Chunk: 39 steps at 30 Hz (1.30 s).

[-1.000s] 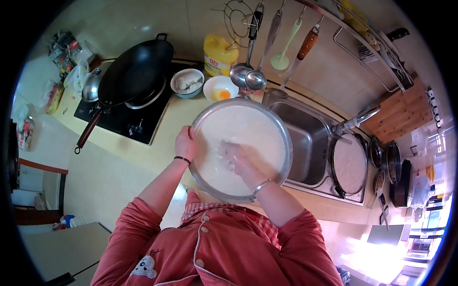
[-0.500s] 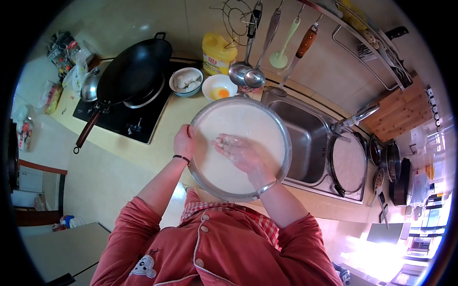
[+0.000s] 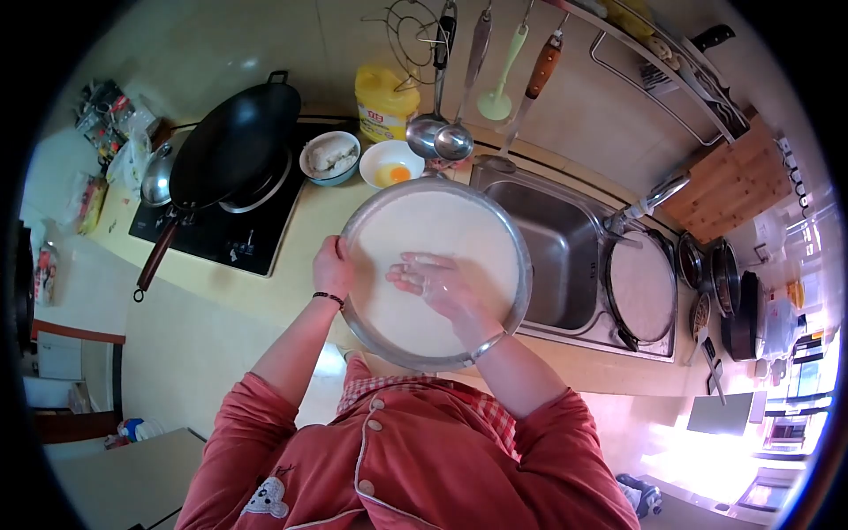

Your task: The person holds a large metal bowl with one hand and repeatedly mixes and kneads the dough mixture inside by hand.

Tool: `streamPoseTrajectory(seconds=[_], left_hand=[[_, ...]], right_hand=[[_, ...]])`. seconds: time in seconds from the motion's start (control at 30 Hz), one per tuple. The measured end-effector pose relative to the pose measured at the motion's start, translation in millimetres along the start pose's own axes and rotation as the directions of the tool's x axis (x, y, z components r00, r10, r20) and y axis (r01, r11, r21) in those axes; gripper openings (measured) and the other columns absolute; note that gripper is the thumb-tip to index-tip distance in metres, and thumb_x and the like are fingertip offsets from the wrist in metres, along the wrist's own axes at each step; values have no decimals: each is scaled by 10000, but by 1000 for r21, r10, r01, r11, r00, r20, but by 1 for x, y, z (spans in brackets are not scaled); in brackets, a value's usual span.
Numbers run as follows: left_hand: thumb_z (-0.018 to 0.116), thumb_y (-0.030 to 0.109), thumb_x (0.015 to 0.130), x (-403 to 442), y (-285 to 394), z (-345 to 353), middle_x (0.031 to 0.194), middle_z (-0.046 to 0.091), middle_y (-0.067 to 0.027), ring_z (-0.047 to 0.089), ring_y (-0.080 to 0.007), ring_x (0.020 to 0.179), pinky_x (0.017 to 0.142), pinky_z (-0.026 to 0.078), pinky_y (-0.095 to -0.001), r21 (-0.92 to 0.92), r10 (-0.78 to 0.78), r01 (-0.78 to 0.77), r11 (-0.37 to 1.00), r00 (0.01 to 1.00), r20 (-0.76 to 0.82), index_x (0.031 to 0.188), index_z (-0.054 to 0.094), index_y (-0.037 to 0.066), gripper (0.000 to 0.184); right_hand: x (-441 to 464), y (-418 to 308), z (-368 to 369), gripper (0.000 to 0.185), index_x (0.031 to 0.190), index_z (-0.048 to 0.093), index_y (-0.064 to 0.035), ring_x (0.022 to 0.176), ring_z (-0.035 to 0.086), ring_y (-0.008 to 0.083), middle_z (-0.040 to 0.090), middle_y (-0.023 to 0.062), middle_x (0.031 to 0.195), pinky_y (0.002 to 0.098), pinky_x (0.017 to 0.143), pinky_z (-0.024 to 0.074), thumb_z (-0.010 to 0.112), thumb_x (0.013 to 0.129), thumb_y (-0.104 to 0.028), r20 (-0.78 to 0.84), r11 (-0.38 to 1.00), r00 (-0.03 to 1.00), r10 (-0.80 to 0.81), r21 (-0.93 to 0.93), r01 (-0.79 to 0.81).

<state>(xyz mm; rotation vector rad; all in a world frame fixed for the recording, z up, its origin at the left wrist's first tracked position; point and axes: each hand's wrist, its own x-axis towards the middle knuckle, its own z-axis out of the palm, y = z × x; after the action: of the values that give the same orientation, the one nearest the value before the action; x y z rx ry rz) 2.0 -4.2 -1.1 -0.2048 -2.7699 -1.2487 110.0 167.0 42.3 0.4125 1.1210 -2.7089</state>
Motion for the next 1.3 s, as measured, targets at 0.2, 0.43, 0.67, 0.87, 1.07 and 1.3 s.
streamPoseTrajectory(seconds=[0.2,0.43,0.67,0.87,1.07,1.3], left_hand=[[423,237,881,0,-2,2,746,579,-213,556,-393,712,609,435,-450,15,20,-20,1000,1000,-1,874,544,34,236],[429,243,880,0,0,0,744,582,-210,561,-388,710,610,438,-452,30,0,0,1000,1000,4,876,544,34,239],[429,250,878,1,-2,1,742,582,-211,561,-389,707,607,437,-453,28,19,-19,999,1000,1,876,544,33,246],[406,282,876,1,-3,0,768,572,-199,543,-393,726,621,423,-472,2,-20,20,1000,999,31,855,527,61,253],[424,258,884,1,-3,0,727,574,-207,554,-389,696,602,429,-453,33,3,-3,999,1000,7,865,537,36,250],[420,263,878,1,-2,-1,741,571,-206,549,-391,708,607,428,-460,12,7,-7,1000,1000,16,856,531,41,249]], right_hand=[[0,8,-10,264,1049,488,84,1001,542,331,551,198,1044,389,891,450,507,829,-60,131,984,982,-135,132,118],[-5,6,2,225,1008,520,66,952,562,273,562,150,987,376,901,453,522,855,-98,-44,981,994,-96,168,102],[-1,12,2,214,991,523,66,887,578,231,578,115,894,324,878,470,571,817,-48,-181,989,974,-136,33,145],[5,17,-16,231,1002,506,86,878,578,227,571,130,902,313,860,474,564,816,-38,-177,995,980,-91,-63,81],[-3,8,-10,270,1045,473,112,953,547,302,549,179,966,380,923,429,521,806,-5,-84,980,996,-42,190,58],[-8,9,-14,301,1066,478,104,1112,459,344,504,203,1106,406,999,350,518,778,24,110,979,983,-146,161,127]])
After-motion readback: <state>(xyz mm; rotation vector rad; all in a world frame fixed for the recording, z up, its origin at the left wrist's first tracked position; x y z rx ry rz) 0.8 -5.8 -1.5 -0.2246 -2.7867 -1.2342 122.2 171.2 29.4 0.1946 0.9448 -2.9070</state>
